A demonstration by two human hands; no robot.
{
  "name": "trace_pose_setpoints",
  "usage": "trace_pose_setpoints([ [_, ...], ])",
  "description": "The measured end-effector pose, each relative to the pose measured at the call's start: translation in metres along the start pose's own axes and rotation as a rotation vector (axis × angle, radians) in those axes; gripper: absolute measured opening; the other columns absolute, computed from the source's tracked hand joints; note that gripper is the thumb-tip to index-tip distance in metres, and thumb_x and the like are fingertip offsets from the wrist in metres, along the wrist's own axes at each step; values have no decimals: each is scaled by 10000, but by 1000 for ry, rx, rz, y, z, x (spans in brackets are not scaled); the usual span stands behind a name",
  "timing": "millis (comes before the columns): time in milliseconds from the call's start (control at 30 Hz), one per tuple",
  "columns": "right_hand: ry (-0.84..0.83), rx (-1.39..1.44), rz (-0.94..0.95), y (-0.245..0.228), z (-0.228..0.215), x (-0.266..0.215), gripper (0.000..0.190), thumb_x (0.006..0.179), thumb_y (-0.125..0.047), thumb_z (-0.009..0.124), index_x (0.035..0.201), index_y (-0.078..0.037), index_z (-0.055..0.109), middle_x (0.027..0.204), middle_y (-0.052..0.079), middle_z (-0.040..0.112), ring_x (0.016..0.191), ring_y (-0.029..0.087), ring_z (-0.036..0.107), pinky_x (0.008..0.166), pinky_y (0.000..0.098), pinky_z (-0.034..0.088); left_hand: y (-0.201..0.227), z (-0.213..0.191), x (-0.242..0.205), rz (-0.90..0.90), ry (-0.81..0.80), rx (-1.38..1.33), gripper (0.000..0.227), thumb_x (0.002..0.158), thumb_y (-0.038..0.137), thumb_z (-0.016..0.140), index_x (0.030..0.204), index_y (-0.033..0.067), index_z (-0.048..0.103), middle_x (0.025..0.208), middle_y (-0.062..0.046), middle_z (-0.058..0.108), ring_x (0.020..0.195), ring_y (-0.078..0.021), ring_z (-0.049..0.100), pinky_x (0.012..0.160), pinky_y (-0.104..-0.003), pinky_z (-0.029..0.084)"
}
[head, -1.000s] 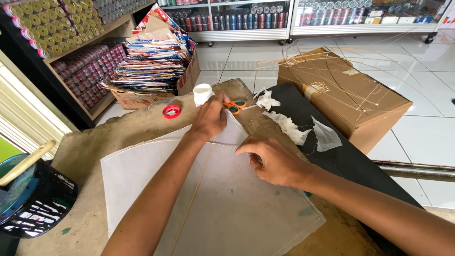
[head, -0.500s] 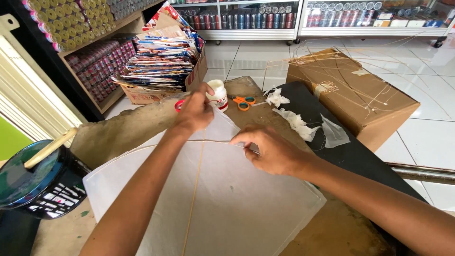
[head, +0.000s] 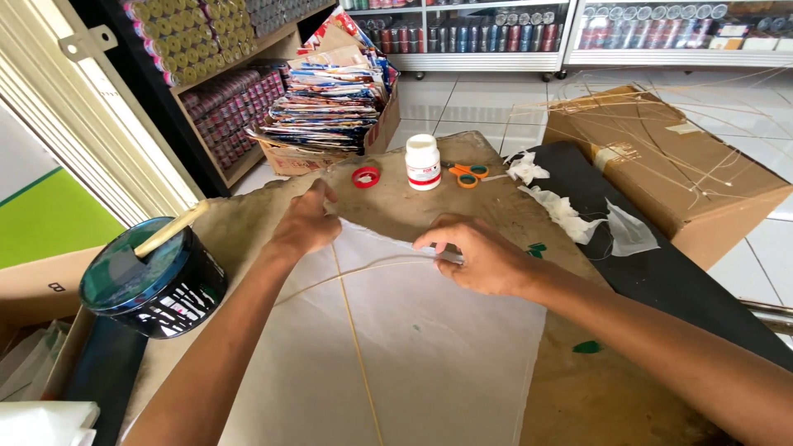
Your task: Assembling a kite by cutting paper, applying glue, and folding the paper over a bamboo frame.
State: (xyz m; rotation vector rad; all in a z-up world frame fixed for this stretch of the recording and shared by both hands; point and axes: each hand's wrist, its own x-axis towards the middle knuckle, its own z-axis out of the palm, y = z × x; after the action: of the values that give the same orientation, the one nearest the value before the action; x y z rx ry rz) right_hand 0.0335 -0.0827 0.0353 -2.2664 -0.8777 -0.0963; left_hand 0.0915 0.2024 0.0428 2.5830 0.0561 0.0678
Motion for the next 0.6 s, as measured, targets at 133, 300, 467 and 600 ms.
trace_pose_setpoints([
  [133,26,35,-2,7,0,-3,357,791,-42,726,1149,-45,723,1092,152,720,964,301,738,779,397,555,-20,-5,-15,-75,-9,30,374,850,127,532,1211,213,579,996,-137,725,1106,-348,694,984,-503,522],
  [300,32,213,121,25,-10,-17,436,769,-41,740,1201,-105,725,1074,135,758,970,242,761,761,294,524,-44,-3,-11,-198,64,153,386,852,249,529,1228,332,548,1132,-63,747,1213,-310,652,1087,-531,438],
  [467,59,224,127,31,-25,-27,481,781,-16,731,1256,-78,697,1085,186,754,1016,278,758,791,323,523,-42,1,-11,-179,132,82,380,864,175,494,1234,256,537,1102,-97,744,1221,-327,640,1109,-543,411],
  [600,82,267,141,32,-32,-30,533,776,-25,747,1302,-49,668,1082,218,738,1034,297,745,812,342,527,-51,14,-3,-170,158,90,374,873,164,519,1235,259,528,1124,-67,735,1252,-314,619,1187,-613,251],
])
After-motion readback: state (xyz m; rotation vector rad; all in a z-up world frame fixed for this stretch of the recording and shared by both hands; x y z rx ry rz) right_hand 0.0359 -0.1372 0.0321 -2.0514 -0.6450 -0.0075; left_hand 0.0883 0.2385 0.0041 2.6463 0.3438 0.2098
